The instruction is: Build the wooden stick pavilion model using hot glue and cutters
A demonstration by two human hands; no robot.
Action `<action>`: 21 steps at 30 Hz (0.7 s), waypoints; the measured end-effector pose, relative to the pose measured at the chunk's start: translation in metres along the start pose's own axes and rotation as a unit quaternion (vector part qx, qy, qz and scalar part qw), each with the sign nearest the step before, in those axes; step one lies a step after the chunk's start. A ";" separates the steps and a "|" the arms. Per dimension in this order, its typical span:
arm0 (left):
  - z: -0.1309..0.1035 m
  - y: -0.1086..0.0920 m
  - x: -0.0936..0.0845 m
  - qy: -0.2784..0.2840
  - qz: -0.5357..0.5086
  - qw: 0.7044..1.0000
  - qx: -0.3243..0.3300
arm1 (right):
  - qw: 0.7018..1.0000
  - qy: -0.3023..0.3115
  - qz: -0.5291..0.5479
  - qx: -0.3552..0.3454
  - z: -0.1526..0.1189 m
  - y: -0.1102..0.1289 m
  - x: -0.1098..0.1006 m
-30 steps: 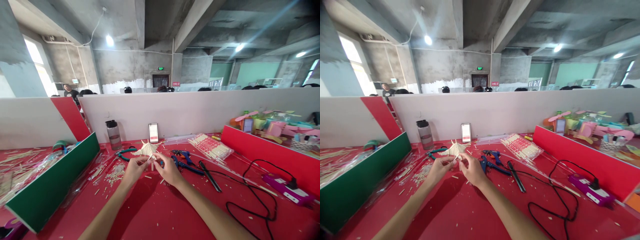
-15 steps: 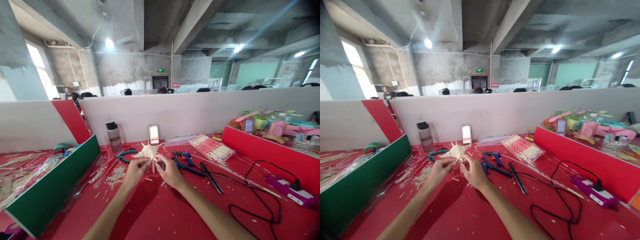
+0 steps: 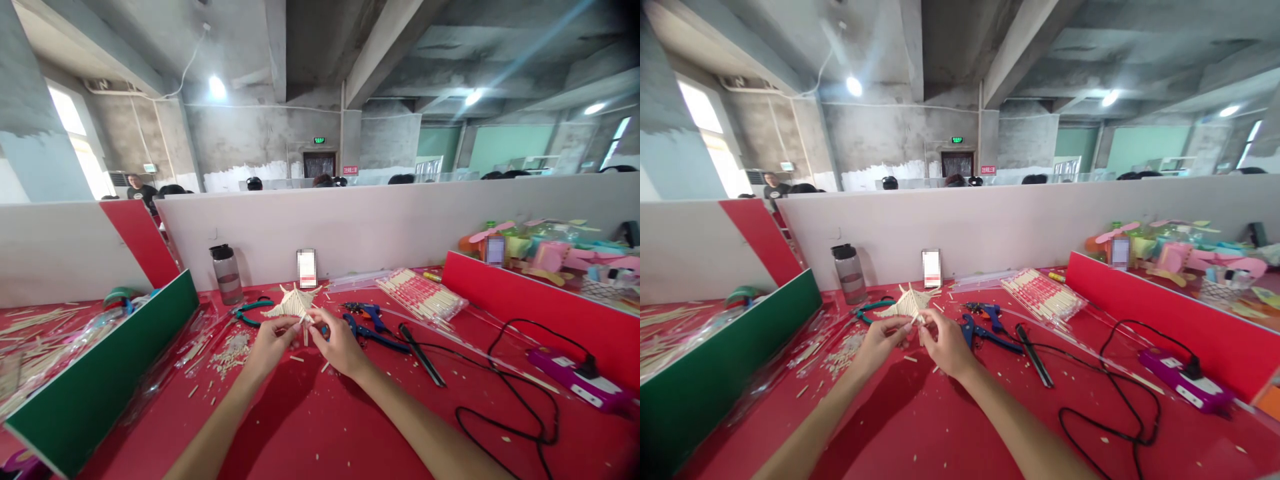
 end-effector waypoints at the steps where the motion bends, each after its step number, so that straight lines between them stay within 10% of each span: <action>1: 0.000 0.000 0.000 0.000 -0.002 1.000 -0.002 | 1.000 0.000 0.001 0.000 0.000 0.000 0.000; 21: -0.002 -0.001 0.003 -0.013 -0.049 0.998 -0.048 | 1.000 0.003 0.001 -0.007 0.000 0.000 -0.001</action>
Point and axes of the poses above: each hand's wrist, its own z-axis towards the middle knuckle, its own x-axis out of the palm, y = z × x, the point moved 4 cm from there along z, towards the middle knuckle, and after that the axes turned 9 degrees about -y, right-handed, at the moved point
